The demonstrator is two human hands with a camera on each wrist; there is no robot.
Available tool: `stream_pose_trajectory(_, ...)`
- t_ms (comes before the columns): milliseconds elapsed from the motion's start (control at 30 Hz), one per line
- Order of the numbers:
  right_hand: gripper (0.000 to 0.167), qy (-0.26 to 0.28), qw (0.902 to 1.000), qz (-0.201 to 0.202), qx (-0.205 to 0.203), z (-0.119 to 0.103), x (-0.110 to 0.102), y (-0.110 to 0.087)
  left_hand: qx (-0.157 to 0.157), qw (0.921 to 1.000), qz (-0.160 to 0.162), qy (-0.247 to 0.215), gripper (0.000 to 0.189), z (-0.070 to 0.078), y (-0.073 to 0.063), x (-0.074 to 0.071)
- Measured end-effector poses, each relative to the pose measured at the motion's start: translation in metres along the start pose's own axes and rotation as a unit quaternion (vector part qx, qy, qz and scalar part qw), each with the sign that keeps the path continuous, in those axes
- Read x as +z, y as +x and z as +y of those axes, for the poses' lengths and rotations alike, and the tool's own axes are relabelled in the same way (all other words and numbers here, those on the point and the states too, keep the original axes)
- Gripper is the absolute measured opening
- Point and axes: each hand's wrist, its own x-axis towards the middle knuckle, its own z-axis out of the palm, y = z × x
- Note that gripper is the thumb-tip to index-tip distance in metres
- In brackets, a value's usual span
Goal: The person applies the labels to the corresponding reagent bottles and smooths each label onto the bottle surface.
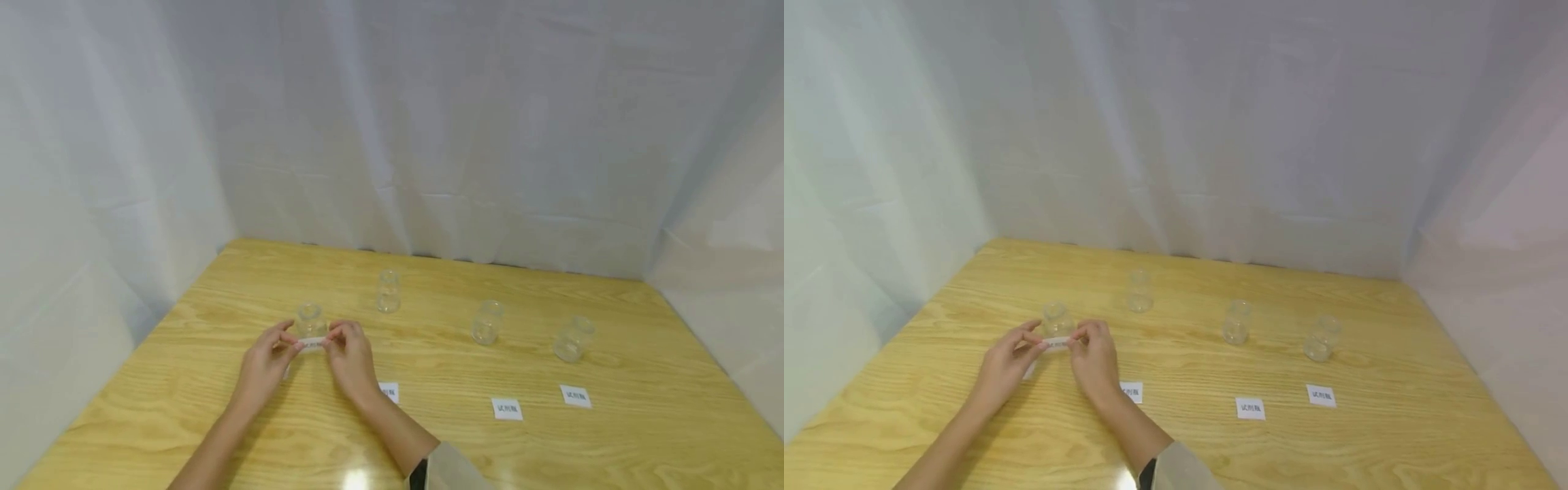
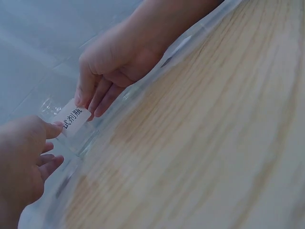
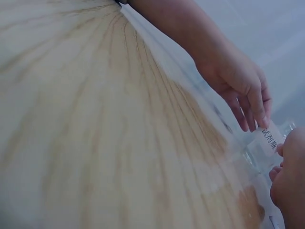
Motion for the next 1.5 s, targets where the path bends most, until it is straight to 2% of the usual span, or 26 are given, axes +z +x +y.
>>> stream_pose_trajectory(100,0.005,0.01,0.9999,-0.004,0.003,0.0006,0.0006,0.0006,0.001,0.9994,-0.014,-0.031,0.008,-0.0012,0.0003,0.0011)
stream_pose_trajectory(200,0.004,0.011,0.9999,-0.005,0.003,0.0006,0.001,0.0013,-0.006,0.9988,-0.024,-0.043,0.007,-0.0017,0.0004,0.0014)
stream_pose_trajectory(467,0.003,0.001,1.0,0.001,-0.005,0.0031,0.0045,0.0038,-0.028,0.9969,-0.04,-0.061,0.006,0.0011,0.0007,0.0001)
stream_pose_trajectory(600,0.003,0.002,0.9999,0.005,-0.012,0.0037,0.0051,0.0047,-0.036,0.9969,-0.047,-0.053,0.006,0.0008,0.0018,0.0006)
stream_pose_trajectory(933,0.004,0.011,0.9996,0.02,-0.017,0.0042,0.0066,0.0063,-0.054,0.9965,-0.043,-0.047,0.006,-0.0028,0.0041,0.002)
stream_pose_trajectory(1267,0.003,0.015,0.9997,0.017,-0.01,0.0051,0.0066,0.007,-0.056,0.9971,-0.028,-0.044,0.007,-0.0039,0.0045,0.0033)
stream_pose_trajectory(1500,0.004,0.021,0.9996,0.02,-0.007,0.007,0.0076,0.0069,-0.054,0.9972,-0.03,-0.043,0.007,-0.0056,0.0043,0.0039)
